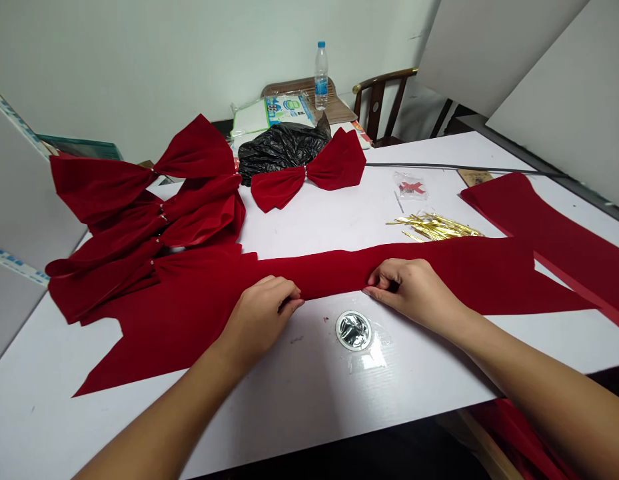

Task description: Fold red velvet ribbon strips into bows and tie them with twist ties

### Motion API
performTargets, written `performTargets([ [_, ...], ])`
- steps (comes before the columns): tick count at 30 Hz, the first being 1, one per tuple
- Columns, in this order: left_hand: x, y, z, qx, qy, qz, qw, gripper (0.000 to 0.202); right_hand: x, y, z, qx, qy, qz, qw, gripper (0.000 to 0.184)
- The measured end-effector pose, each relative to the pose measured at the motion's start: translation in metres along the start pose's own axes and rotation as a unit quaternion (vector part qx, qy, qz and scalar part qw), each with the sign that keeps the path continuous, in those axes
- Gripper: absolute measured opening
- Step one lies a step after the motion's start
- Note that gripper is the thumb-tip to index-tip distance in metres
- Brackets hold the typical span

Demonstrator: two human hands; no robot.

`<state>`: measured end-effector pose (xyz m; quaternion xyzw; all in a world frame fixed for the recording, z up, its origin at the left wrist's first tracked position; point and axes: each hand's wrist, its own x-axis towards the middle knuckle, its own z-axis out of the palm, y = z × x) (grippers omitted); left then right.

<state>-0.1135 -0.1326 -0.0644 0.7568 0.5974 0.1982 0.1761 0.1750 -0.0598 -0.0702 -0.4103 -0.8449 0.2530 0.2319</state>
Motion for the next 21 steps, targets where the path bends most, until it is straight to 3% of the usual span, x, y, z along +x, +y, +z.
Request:
performTargets([
  [5, 0.0016, 0.0014, -0.0005, -0.006, -0.004, -0.023, 1.0, 0.017, 0.0, -0.0008, -0.0004, -0.01, -0.015, 0.03, 0.999, 0.025],
  [10, 0.0023, 0.0065, -0.0026, 0.033, -0.023, -0.037, 0.999, 0.009, -0.0019, -0.0018, 0.0029, -0.071, -0.039, -0.027, 0.996, 0.003],
  [14, 0.0022, 0.0087, -0.0011, 0.047, -0.045, -0.005, 0.998, 0.019, -0.0028, -0.0022, 0.0058, -0.125, -0.055, -0.056, 0.989, 0.019],
  [21, 0.0028, 0.0028, -0.001, 0.023, -0.025, 0.041, 0.999, 0.021, -0.0004, -0.0052, 0.0008, -0.118, -0.049, -0.082, 0.988, 0.02],
])
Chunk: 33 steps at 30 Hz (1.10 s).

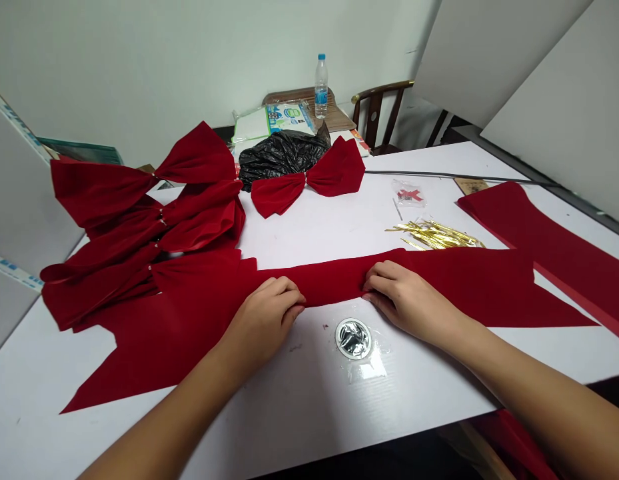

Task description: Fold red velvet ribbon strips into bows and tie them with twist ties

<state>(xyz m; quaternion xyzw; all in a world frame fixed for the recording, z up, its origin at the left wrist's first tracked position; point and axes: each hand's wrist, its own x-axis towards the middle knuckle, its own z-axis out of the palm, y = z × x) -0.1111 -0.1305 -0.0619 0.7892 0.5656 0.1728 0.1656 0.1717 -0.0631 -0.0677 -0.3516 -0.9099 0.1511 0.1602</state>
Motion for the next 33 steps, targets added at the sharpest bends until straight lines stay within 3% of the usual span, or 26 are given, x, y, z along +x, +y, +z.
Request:
performTargets([
  [12, -0.0034, 0.002, 0.0018, 0.056, 0.056, 0.033, 0.996, 0.018, -0.0019, 0.0015, 0.0026, -0.006, 0.031, -0.034, 0.999, 0.018],
  [24, -0.0022, 0.0071, 0.0032, 0.045, 0.042, 0.018, 0.998, 0.018, -0.0005, -0.001, -0.0014, -0.023, 0.001, -0.011, 1.0, 0.017],
  [33, -0.0032, 0.0013, 0.0033, 0.016, 0.053, 0.028, 0.998, 0.02, -0.0035, -0.0005, -0.0002, -0.03, 0.015, -0.023, 0.999, 0.017],
])
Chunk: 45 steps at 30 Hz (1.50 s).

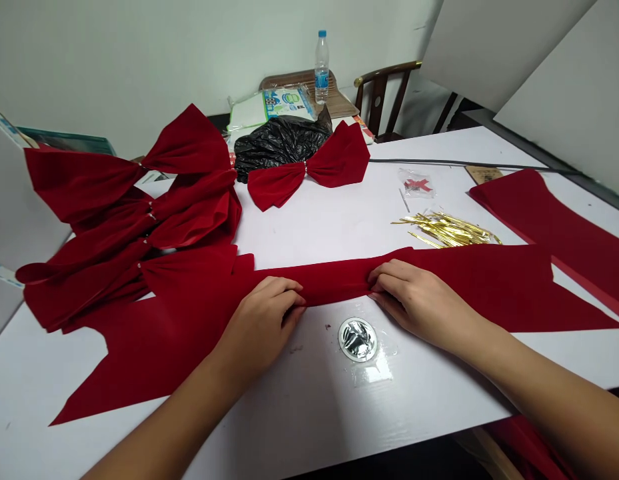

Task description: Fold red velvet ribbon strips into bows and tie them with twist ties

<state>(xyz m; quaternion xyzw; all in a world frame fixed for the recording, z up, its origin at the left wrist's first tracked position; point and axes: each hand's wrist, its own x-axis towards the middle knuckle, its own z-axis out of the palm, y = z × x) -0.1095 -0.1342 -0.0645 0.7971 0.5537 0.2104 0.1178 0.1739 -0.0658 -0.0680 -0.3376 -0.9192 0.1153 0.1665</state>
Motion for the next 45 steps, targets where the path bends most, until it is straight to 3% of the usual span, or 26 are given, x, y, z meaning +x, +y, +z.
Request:
performTargets([
  [13, 0.0013, 0.0066, -0.0018, 0.036, -0.011, -0.04, 0.998, 0.017, 0.0005, -0.0012, -0.0016, 0.026, -0.002, 0.03, 0.999, 0.015],
  [23, -0.0005, 0.0021, -0.0025, -0.049, 0.023, -0.079, 0.995, 0.009, 0.0005, 0.0069, -0.0026, 0.084, 0.029, 0.034, 0.995, 0.019],
  [30, 0.0006, 0.0052, -0.0021, -0.056, 0.022, -0.133, 0.989, 0.022, 0.001, 0.0065, -0.004, 0.085, 0.033, 0.057, 0.994, 0.02],
  [34, 0.0011, 0.0054, -0.0009, -0.015, -0.009, -0.099, 0.995, 0.001, 0.0005, 0.0046, -0.0017, 0.048, 0.02, 0.064, 0.997, 0.017],
  [38, 0.0002, 0.0058, -0.0004, 0.014, -0.016, -0.051, 0.998, 0.017, -0.0005, 0.0036, -0.0003, 0.042, 0.015, 0.056, 0.997, 0.004],
  [45, 0.0, 0.0048, -0.0001, -0.017, 0.016, -0.003, 1.0, 0.017, -0.0016, 0.0031, -0.0024, 0.042, -0.009, 0.05, 0.998, 0.017],
])
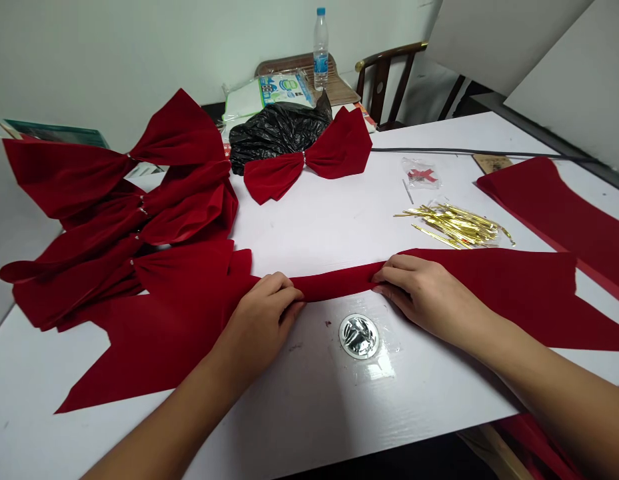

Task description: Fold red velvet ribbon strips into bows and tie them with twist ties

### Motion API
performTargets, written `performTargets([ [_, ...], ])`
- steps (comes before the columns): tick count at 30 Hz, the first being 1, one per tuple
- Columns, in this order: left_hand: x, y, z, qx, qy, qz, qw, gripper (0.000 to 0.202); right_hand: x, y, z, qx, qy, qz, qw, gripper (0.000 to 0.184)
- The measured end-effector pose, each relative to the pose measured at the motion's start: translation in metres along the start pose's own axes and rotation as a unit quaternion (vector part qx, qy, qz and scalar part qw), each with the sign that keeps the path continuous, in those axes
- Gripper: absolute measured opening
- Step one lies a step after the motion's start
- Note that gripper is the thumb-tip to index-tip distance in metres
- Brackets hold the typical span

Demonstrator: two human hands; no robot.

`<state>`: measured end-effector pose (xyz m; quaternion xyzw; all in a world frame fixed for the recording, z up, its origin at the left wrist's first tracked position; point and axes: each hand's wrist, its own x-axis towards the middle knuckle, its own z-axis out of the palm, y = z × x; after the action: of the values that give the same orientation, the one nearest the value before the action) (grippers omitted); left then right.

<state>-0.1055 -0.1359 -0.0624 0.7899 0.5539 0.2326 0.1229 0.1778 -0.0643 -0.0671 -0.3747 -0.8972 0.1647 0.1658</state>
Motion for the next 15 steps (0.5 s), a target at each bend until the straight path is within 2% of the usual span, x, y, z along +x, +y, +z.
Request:
performTargets([
  [5, -0.0006, -0.0022, 0.0019, 0.012, 0.023, 0.026, 0.999, 0.016, 0.001, -0.0002, 0.0006, -0.004, 0.008, -0.035, 0.999, 0.018],
  [10, 0.0, -0.0036, 0.0009, -0.005, 0.009, 0.002, 1.0, 0.012, 0.0018, 0.0027, 0.0008, -0.014, 0.007, -0.041, 0.999, 0.018],
  [15, -0.0003, -0.0058, 0.0008, -0.024, 0.022, -0.008, 0.999, 0.013, 0.0, 0.0086, -0.0004, -0.011, 0.014, -0.042, 0.999, 0.017],
])
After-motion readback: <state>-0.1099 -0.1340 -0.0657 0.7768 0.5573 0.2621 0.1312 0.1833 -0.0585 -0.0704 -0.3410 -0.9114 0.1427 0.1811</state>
